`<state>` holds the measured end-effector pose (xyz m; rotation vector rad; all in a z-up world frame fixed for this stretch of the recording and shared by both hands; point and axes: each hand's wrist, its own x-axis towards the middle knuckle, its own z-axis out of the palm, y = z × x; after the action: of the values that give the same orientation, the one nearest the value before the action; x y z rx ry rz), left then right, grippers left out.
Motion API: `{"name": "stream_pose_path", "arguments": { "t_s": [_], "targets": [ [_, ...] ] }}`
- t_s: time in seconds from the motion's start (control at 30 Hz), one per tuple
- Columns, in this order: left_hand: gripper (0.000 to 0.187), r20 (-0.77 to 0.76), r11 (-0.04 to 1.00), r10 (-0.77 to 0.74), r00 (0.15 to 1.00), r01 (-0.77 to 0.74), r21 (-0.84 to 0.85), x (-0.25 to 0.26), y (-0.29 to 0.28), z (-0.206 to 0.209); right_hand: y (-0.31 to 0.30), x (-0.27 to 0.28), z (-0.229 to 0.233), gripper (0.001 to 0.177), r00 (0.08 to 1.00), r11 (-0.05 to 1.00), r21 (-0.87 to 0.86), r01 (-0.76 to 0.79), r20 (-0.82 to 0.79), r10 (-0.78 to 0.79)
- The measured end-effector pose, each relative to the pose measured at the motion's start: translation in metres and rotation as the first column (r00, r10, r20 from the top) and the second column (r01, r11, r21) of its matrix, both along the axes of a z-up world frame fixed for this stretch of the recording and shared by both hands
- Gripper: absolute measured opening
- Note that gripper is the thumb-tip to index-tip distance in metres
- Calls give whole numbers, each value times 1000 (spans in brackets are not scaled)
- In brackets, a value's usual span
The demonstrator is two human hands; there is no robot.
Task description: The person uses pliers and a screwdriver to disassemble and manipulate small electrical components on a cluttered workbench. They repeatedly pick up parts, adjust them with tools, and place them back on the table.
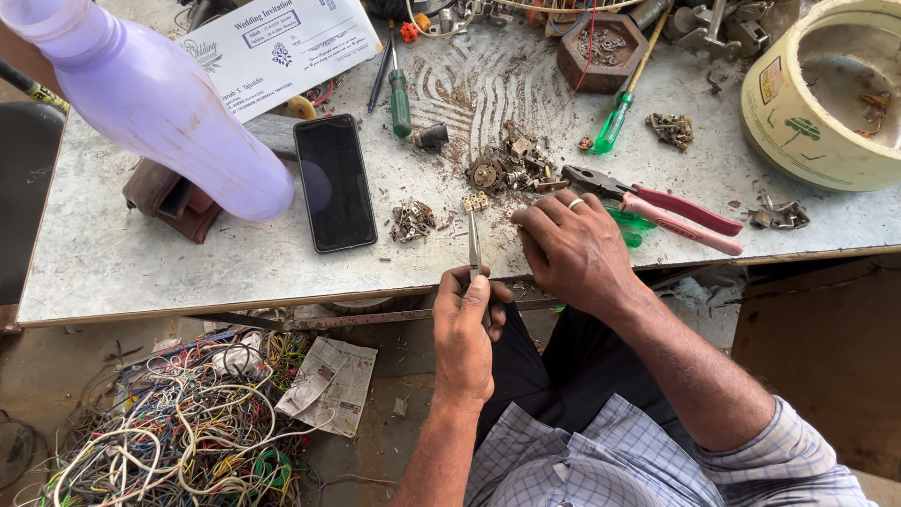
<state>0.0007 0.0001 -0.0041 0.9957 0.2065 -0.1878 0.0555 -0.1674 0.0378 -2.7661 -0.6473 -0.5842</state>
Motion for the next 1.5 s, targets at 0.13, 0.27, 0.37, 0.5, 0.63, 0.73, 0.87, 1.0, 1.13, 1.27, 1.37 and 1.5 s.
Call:
{"name": "stream_pose_path", "arguments": {
  "t_s": [0.13,0.27,0.37,0.5,0.63,0.73,0.87,1.0,1.13,1.27,1.37,1.5],
  "targets": [
    [21,7,1000,1,1000,-1,-2,0,-1,1,1,0,1,26,999,999,11,-51,13,51],
    [21,4,1000,0,1000,0,1,0,-1,1,2,1,-1,25,997,995,75,-73,40,70],
    [21,0,1000,-11,1000,11,20,0,-1,2,1,3,-2,24,997,993,86,-75,34,73],
    [22,9,1000,-7,1000,7,25,0,-1,3,0,4,-4,24,997,986,152,-67,37,62],
    [21,11,1000,-3,1000,3,24,0,0,4,0,3,-2,16,999,967,248,-49,22,46],
    [20,15,1000,-2,1000,1,25,0,0,4,-2,4,5,14,998,943,327,-55,51,41],
    [20,15,999,-7,1000,6,40,0,-1,4,-7,-1,16,18,997,948,311,-67,57,52],
    [22,-65,999,13,998,-11,33,2,4,6,-18,-17,23,20,979,811,583,-55,-127,158],
    [29,-40,998,23,999,-25,-53,4,7,6,-47,-38,30,20,999,816,577,-29,38,9],
    [29,26,995,26,999,-24,-102,3,11,5,-99,-48,38,18,959,817,556,152,118,-258],
    [28,48,994,42,998,-38,-98,3,9,4,-137,-42,37,15,934,828,485,280,64,-352],
    [29,65,998,53,996,-50,-46,2,4,7,-166,-15,24,10,925,905,234,355,52,-376]
  ]
}}
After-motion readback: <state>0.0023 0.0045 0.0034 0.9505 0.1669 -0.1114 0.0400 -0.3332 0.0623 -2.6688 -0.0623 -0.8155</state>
